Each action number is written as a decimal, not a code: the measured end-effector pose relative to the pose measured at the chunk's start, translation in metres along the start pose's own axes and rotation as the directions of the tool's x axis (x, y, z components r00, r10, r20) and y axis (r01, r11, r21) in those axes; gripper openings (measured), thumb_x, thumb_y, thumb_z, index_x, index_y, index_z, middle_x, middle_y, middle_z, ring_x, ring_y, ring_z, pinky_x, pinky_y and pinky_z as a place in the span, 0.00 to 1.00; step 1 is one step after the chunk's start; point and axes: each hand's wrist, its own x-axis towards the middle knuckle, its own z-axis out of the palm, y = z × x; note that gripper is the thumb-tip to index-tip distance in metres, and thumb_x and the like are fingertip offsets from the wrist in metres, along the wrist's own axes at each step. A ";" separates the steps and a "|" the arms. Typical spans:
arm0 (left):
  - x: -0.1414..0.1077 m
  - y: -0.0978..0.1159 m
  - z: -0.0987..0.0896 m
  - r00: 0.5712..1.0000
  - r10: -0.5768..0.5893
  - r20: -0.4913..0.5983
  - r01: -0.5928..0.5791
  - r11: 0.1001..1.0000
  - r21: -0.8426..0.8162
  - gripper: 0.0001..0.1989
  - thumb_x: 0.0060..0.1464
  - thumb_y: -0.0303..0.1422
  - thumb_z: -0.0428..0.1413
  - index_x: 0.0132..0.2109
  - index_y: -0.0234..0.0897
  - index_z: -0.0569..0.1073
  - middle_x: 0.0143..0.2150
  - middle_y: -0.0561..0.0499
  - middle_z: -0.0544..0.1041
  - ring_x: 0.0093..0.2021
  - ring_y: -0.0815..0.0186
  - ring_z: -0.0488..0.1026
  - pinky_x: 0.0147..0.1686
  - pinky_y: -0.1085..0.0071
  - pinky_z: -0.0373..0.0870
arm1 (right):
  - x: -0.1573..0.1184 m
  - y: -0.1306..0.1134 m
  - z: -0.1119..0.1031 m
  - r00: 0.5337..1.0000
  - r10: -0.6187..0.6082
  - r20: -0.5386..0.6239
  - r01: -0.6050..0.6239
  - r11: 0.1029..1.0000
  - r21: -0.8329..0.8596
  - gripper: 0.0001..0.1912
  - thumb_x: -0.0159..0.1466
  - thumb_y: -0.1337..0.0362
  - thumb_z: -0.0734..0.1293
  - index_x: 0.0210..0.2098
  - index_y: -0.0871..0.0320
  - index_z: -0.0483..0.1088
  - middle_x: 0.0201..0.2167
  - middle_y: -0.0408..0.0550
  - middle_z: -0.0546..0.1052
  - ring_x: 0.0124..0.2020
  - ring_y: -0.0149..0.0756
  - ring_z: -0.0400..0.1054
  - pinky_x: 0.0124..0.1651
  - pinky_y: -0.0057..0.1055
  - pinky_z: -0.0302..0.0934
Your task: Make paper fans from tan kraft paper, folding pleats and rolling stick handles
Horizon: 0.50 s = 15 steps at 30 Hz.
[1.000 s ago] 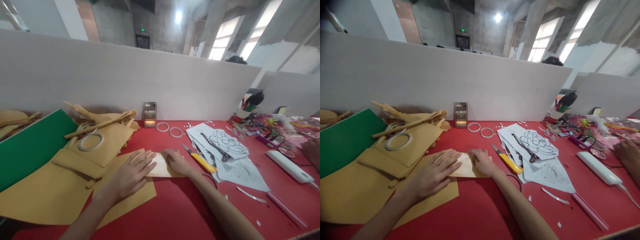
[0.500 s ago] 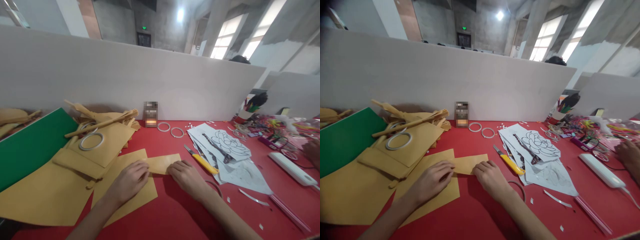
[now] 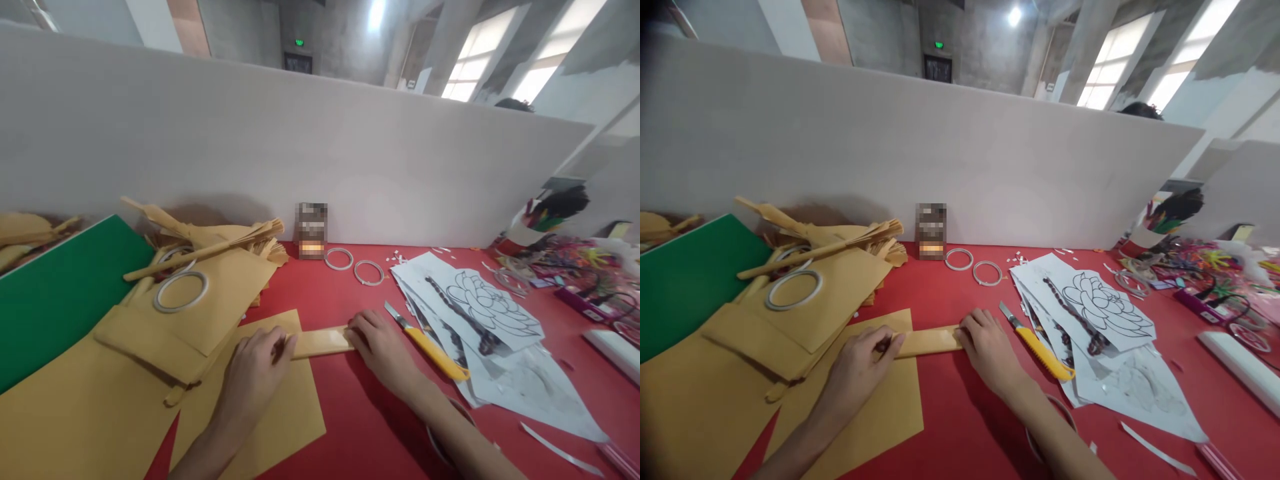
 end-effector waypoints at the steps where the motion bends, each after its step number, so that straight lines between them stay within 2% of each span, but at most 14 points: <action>1: 0.000 0.000 0.001 1.000 0.002 -0.008 -0.002 0.999 0.037 0.20 0.73 0.44 0.51 0.32 0.42 0.67 0.28 0.54 0.72 0.31 0.61 0.69 0.36 0.64 0.64 | 0.000 0.001 0.003 1.000 0.018 -0.023 -0.018 1.000 -0.003 0.10 0.78 0.64 0.62 0.39 0.54 0.70 0.41 0.49 0.76 0.43 0.43 0.70 0.48 0.39 0.65; 4: 0.000 0.000 0.002 1.000 0.026 -0.016 -0.024 0.994 0.103 0.17 0.73 0.42 0.50 0.34 0.42 0.68 0.29 0.54 0.72 0.31 0.60 0.68 0.37 0.64 0.63 | 0.002 0.005 0.010 0.997 0.049 -0.056 -0.049 0.999 0.008 0.08 0.77 0.65 0.63 0.40 0.54 0.70 0.41 0.49 0.76 0.43 0.45 0.70 0.47 0.41 0.65; 8: -0.002 0.000 0.004 0.996 0.092 -0.004 -0.091 0.991 0.102 0.17 0.73 0.37 0.50 0.32 0.42 0.65 0.28 0.54 0.71 0.32 0.61 0.68 0.40 0.63 0.62 | 0.004 0.009 0.012 0.997 0.032 -0.073 -0.030 0.999 0.030 0.08 0.77 0.67 0.62 0.41 0.53 0.70 0.42 0.51 0.76 0.44 0.45 0.70 0.48 0.42 0.66; 15: -0.001 0.000 0.005 0.998 0.060 -0.008 -0.059 0.993 0.106 0.18 0.72 0.38 0.50 0.31 0.42 0.63 0.27 0.55 0.68 0.31 0.61 0.65 0.39 0.62 0.60 | 0.006 0.012 0.016 0.995 0.064 -0.074 -0.061 0.997 0.037 0.08 0.77 0.67 0.62 0.40 0.53 0.70 0.42 0.51 0.77 0.43 0.45 0.69 0.46 0.41 0.66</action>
